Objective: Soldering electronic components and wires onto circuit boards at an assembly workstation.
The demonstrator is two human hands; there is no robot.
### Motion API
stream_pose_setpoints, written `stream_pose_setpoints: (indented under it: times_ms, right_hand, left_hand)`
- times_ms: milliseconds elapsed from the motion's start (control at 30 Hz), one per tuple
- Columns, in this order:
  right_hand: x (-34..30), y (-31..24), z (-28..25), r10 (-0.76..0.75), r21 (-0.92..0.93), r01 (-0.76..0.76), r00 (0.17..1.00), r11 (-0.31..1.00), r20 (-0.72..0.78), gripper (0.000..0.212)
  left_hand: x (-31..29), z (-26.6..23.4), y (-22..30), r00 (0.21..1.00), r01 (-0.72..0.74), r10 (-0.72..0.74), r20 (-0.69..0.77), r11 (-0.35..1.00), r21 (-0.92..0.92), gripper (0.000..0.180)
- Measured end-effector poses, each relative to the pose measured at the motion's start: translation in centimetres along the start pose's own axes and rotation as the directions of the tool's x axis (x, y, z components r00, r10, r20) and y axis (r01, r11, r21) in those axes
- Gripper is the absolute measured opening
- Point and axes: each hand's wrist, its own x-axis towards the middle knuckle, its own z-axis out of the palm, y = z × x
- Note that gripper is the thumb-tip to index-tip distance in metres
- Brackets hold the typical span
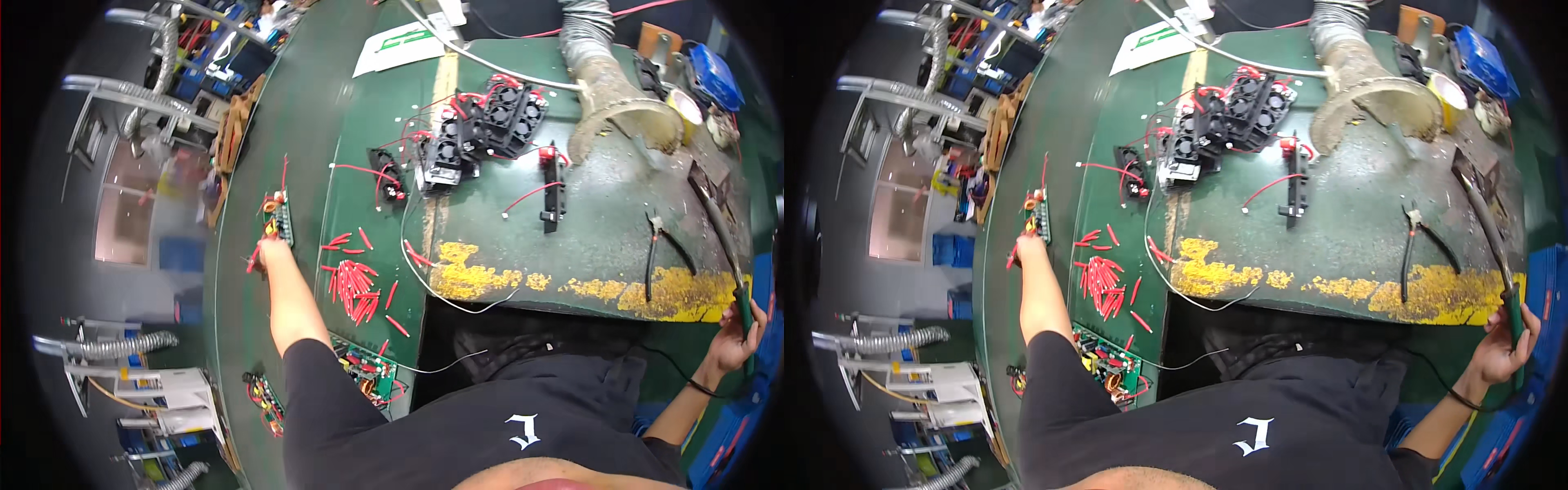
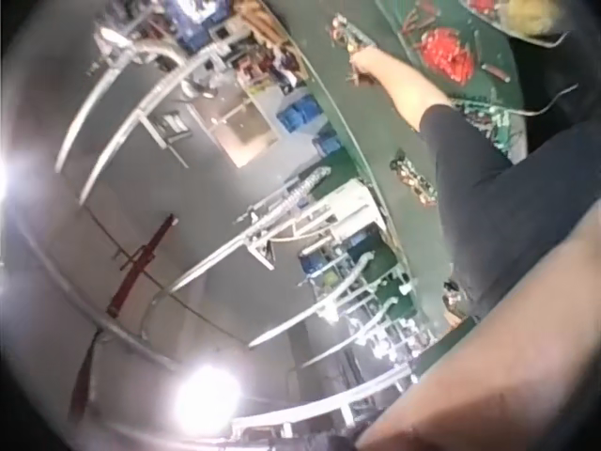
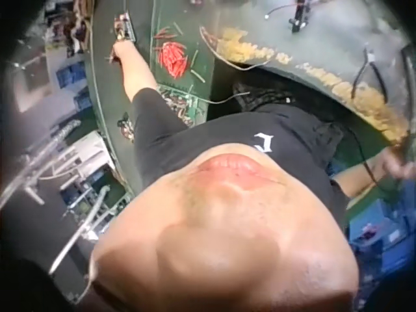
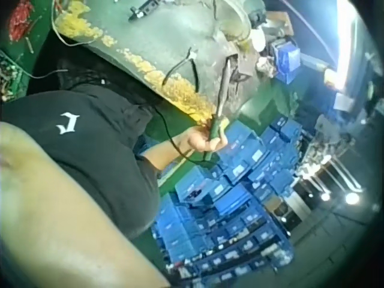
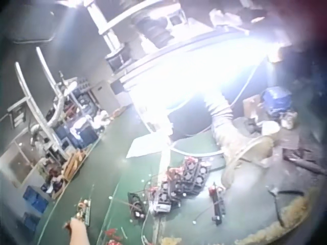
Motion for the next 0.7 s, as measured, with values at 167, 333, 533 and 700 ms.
stream_pose_setpoints:
  times_ms: [167, 333, 533, 700]
  right_hand:
    - [0.5, 0.1, 0.1, -0.002, 0.019, 0.003, 1.000, 1.000, -0.020, 0.045]
    - [1.2, 0.8, 0.9, 0.039, 0.072, -0.034, 0.997, 0.997, -0.063, 0.043]
    - [1.4, 2.3, 1.3, 0.032, 0.065, -0.032, 0.999, 0.997, 0.008, 0.043]
    - [1.2, 4.7, 0.8, 0.061, 0.073, -0.058, 0.997, 0.996, -0.049, 0.043]
  left_hand:
    - [-5.7, 0.1, 3.9, 0.878, -0.474, 0.457, 0.146, 0.783, 0.402, 0.028]
    - [-13.3, -3.6, 12.2, 0.414, -0.858, 0.636, 0.651, 0.034, 0.513, 0.036]
    - [-26.6, -4.5, 22.3, 0.525, -0.827, 0.119, 0.843, 0.305, 0.472, 0.032]
    - [-40.5, -4.6, 25.1, 0.417, -0.867, -0.058, 0.907, 0.274, 0.416, 0.025]
